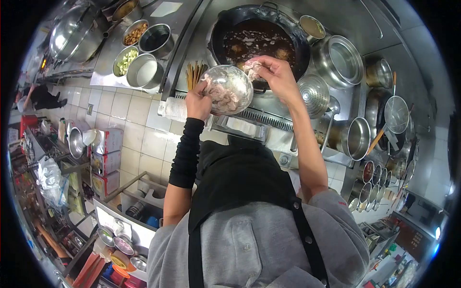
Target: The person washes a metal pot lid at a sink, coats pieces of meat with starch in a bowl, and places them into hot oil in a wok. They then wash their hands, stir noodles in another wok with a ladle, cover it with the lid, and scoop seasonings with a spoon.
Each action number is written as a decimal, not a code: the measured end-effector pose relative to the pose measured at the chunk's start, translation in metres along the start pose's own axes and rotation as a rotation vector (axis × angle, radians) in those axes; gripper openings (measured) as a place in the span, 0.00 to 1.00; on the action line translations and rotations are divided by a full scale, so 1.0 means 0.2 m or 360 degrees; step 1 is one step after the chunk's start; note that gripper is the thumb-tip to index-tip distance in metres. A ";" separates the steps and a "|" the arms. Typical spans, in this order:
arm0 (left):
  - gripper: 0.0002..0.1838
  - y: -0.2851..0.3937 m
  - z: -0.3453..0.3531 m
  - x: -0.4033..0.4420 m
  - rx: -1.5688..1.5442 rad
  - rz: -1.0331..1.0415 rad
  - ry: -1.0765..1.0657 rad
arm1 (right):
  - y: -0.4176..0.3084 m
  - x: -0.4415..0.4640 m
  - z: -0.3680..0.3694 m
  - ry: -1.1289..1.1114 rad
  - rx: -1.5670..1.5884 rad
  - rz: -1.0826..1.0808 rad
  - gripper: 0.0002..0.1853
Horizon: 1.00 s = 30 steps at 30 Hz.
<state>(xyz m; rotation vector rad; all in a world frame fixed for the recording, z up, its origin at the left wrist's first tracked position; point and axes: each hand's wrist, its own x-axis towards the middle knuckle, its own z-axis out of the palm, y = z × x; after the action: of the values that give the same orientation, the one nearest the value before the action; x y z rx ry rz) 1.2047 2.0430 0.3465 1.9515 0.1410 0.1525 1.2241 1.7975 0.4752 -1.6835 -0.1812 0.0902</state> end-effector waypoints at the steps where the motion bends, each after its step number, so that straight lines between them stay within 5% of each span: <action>1: 0.27 0.02 0.00 -0.01 0.0008 0.0017 -0.0004 | 0.02 0.00 0.01 -0.0012 0.0017 0.0018 0.10; 4: 0.28 0.20 -0.02 -0.04 -0.0170 -0.0116 -0.0251 | 0.07 0.00 0.07 -0.0268 0.0402 0.0167 0.12; 7: 0.29 0.36 -0.03 -0.07 -0.0014 -0.0104 -0.0326 | 0.06 -0.03 0.18 -0.0072 -0.0758 -0.0276 0.16; 13: 0.30 0.27 -0.03 -0.08 -0.0112 -0.0066 -0.0287 | -0.07 0.01 0.12 0.0107 -0.0011 -0.0111 0.13; 17: 0.30 0.17 -0.07 -0.06 -0.0047 0.0018 -0.0199 | 0.16 0.06 -0.09 0.0245 -0.0977 -0.0297 0.15; 20: 0.30 0.18 -0.10 -0.06 -0.0216 -0.0162 -0.0219 | 0.63 0.13 -0.23 0.0069 -0.1383 -0.0208 0.17; 23: 0.30 0.20 -0.13 -0.07 -0.0141 -0.0126 -0.0236 | 0.64 0.10 -0.21 0.0111 -0.1458 -0.0143 0.18; 27: 0.30 0.27 -0.16 -0.09 -0.0116 -0.0093 -0.0254 | 0.02 -0.02 0.11 -0.0007 -0.0935 -0.0530 0.15; 30: 0.29 0.27 -0.14 -0.07 -0.0024 -0.0027 -0.0321 | -0.06 -0.13 0.35 -0.0296 -0.1248 -0.0865 0.22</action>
<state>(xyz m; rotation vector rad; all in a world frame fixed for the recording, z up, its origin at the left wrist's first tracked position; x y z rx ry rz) 1.1884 2.0453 0.4058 1.9377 0.0234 -0.0548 1.1852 1.8632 0.4778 -2.3350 -0.8980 -0.2677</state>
